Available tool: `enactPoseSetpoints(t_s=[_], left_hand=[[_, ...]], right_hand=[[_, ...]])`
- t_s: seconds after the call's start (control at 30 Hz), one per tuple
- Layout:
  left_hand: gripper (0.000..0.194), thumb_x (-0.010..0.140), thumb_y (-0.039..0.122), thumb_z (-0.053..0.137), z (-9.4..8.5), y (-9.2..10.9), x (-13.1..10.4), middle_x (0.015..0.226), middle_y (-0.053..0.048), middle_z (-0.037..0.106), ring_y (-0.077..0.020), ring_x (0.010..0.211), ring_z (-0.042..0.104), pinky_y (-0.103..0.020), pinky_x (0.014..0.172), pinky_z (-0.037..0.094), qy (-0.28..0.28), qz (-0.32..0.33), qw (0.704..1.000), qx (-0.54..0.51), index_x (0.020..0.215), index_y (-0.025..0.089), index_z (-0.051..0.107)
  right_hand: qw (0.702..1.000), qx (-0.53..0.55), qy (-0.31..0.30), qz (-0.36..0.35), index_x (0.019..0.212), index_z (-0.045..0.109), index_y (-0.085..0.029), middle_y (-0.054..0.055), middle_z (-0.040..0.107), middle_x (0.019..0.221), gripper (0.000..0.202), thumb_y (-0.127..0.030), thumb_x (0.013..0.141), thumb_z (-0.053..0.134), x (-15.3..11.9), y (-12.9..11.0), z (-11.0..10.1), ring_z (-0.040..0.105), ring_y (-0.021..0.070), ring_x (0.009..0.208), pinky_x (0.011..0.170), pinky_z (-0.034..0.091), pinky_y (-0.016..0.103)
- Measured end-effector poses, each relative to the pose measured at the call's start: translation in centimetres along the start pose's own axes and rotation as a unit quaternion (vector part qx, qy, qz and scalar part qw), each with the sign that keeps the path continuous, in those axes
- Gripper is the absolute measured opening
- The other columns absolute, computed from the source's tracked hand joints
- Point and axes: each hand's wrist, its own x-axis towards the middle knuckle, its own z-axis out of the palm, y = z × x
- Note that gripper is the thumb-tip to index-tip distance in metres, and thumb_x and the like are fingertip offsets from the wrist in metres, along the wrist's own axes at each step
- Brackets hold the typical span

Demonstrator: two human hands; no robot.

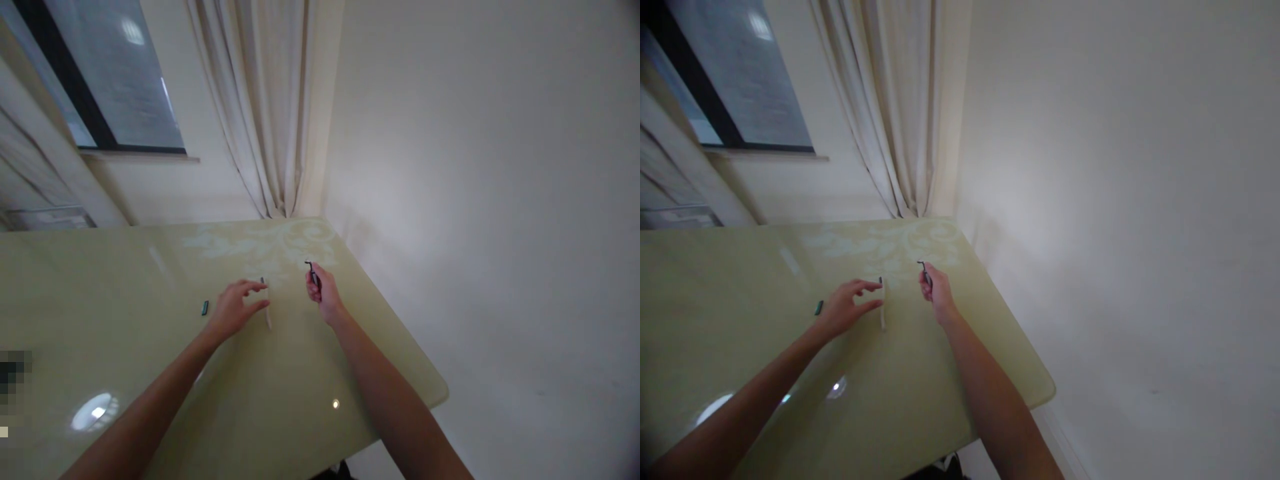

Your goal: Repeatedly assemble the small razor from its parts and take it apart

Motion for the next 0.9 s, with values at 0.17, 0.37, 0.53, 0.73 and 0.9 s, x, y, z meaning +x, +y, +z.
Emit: enactPoseSetpoints(t_s=[0.17, 0.37, 0.53, 0.73, 0.9], left_hand=[[0.06, 0.085, 0.059, 0.064, -5.5, -7.4, -4.5, 0.135, -0.015, 0.066, -0.0424, 0.124, 0.058, -0.057, 0.1, 0.046, 0.053, -0.163, 0.975, 0.141, 0.134, 0.026, 0.07], [0.055, 0.09, 0.059, 0.053, -5.8, -9.2, -5.2, 0.139, -0.014, 0.062, -0.0413, 0.125, 0.058, -0.058, 0.103, 0.045, -0.004, -0.151, 0.975, 0.164, 0.132, 0.028, 0.073], [0.043, 0.091, 0.052, 0.054, -5.1, -8.8, -4.7, 0.129, -0.012, 0.067, -0.0373, 0.119, 0.06, -0.055, 0.103, 0.045, 0.022, -0.122, 0.984, 0.13, 0.118, 0.027, 0.076], [0.043, 0.088, 0.056, 0.068, -3.1, -1.9, -5.8, 0.105, -0.008, 0.067, -0.0256, 0.087, 0.06, -0.041, 0.086, 0.052, 0.124, 0.035, 0.988, -0.082, 0.118, 0.026, 0.073], [0.035, 0.088, 0.048, 0.076, -1.8, 3.3, -7.0, 0.097, -0.004, 0.065, -0.0214, 0.085, 0.058, -0.034, 0.08, 0.05, 0.14, 0.097, 0.968, -0.184, 0.117, 0.031, 0.074]], right_hand=[[0.999, -0.008, -0.031, 0.029, 0.068, 0.058, -0.018, -0.01, 0.034, 0.048, 0.053, -0.07, 0.077, 0.069, -1.0, 0.7, 1.6, 0.02, 0.0048, 0.04, 0.041, 0.011, 0.023], [0.997, -0.044, -0.048, 0.042, 0.068, 0.062, -0.017, -0.009, 0.037, 0.049, 0.052, -0.068, 0.078, 0.069, -2.1, 1.4, 2.3, 0.023, 0.0057, 0.042, 0.042, 0.012, 0.023], [0.994, -0.064, -0.077, 0.051, 0.07, 0.062, -0.017, -0.008, 0.038, 0.051, 0.053, -0.068, 0.082, 0.067, -2.6, 1.8, 2.7, 0.023, 0.006, 0.043, 0.043, 0.012, 0.023], [0.985, -0.093, -0.122, 0.074, 0.086, 0.072, -0.015, -0.009, 0.04, 0.058, 0.043, -0.056, 0.076, 0.083, -4.2, 1.9, 4.3, 0.022, 0.0049, 0.046, 0.043, 0.012, 0.024], [0.982, -0.061, -0.16, 0.079, 0.094, 0.075, -0.016, -0.009, 0.041, 0.056, 0.039, -0.047, 0.075, 0.087, -5.5, 1.7, 5.5, 0.025, 0.0052, 0.046, 0.045, 0.013, 0.025]])
